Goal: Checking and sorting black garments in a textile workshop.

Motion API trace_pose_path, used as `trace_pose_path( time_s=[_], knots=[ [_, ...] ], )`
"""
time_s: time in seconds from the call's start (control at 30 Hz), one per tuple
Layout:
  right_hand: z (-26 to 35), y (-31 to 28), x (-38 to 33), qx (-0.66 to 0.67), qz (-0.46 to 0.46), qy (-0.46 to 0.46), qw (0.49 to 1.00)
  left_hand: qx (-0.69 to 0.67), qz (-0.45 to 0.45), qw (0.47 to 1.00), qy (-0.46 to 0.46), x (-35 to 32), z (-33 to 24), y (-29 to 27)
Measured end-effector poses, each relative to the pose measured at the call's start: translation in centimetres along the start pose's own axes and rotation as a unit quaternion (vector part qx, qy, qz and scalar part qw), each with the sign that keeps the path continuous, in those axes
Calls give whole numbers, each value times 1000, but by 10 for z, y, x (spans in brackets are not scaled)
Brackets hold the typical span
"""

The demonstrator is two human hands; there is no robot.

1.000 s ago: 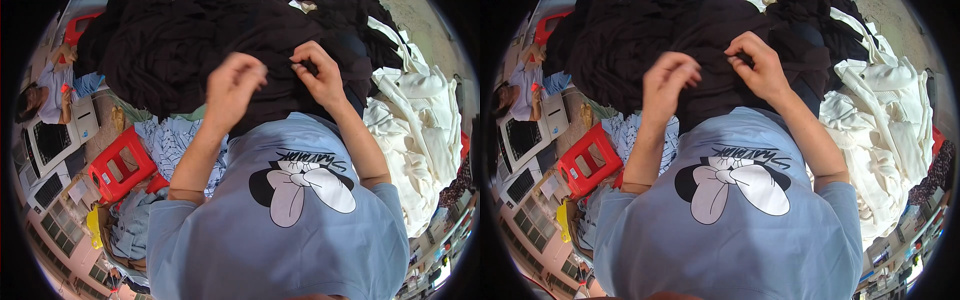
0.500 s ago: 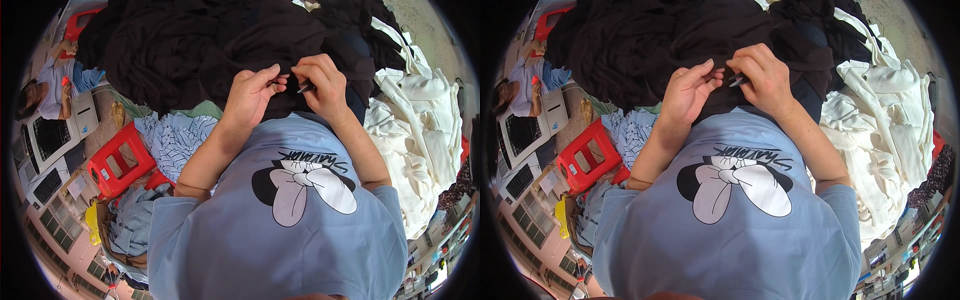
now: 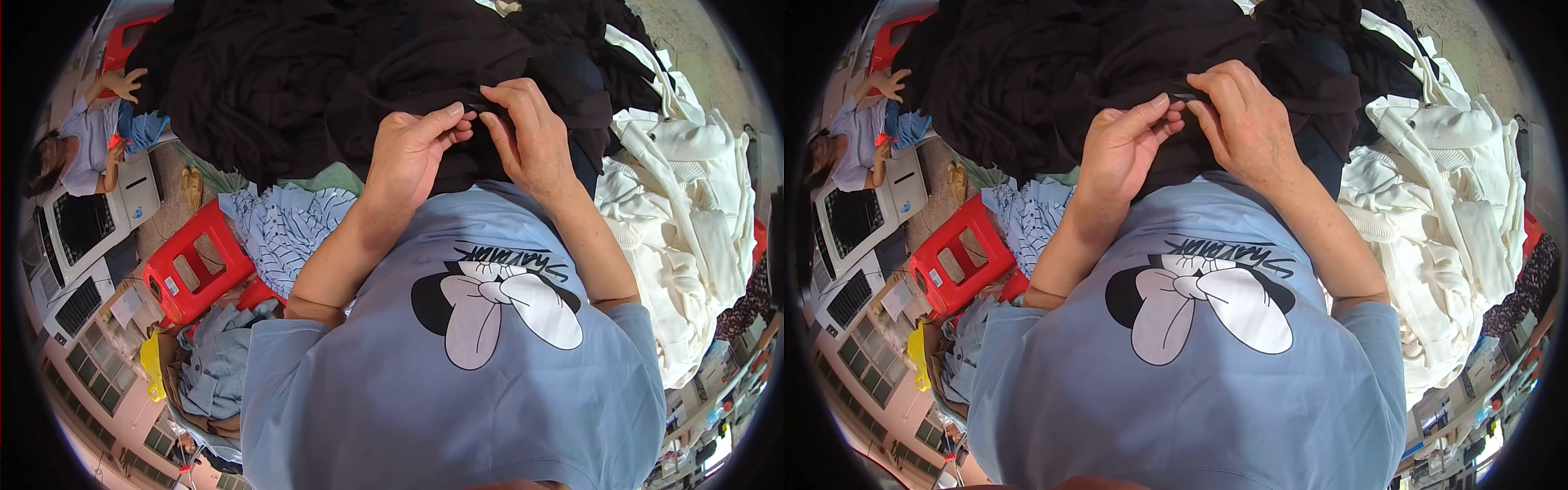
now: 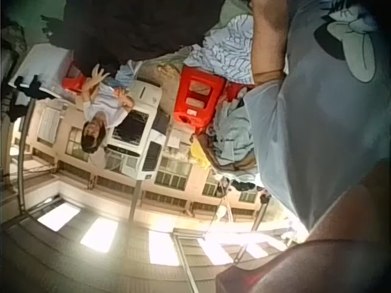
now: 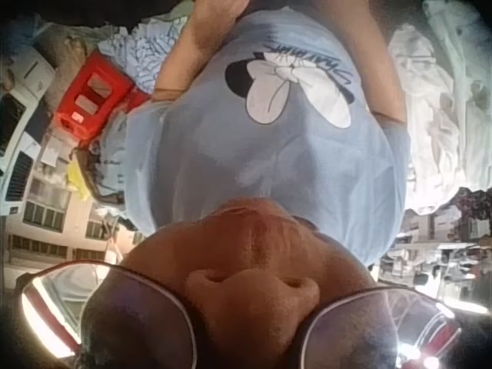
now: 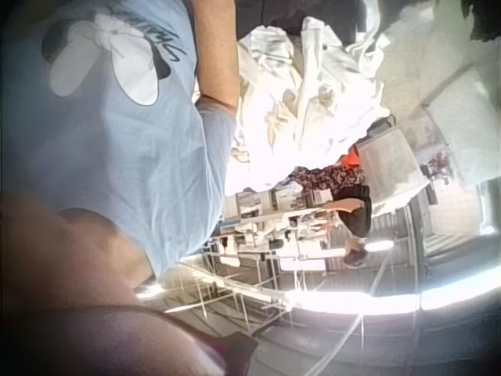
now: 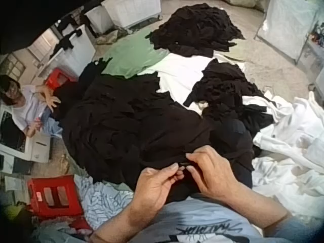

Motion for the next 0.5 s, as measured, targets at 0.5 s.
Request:
trace_pose_path(
  time_s=[0.5],
  knots=[
    [-3, 3, 1, -44, -25, -37, 998, 22, 6, 999, 31, 2, 5, 1]
  ],
)
Point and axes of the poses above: each hand's wrist, its own x-axis towards the middle knuckle, its own y-axis out of the palm, z = x × y, the point moved 3 cm from there along x, towards the middle knuckle, and after that the axes turned 3 degrees about -z, right-handed, at the moved point
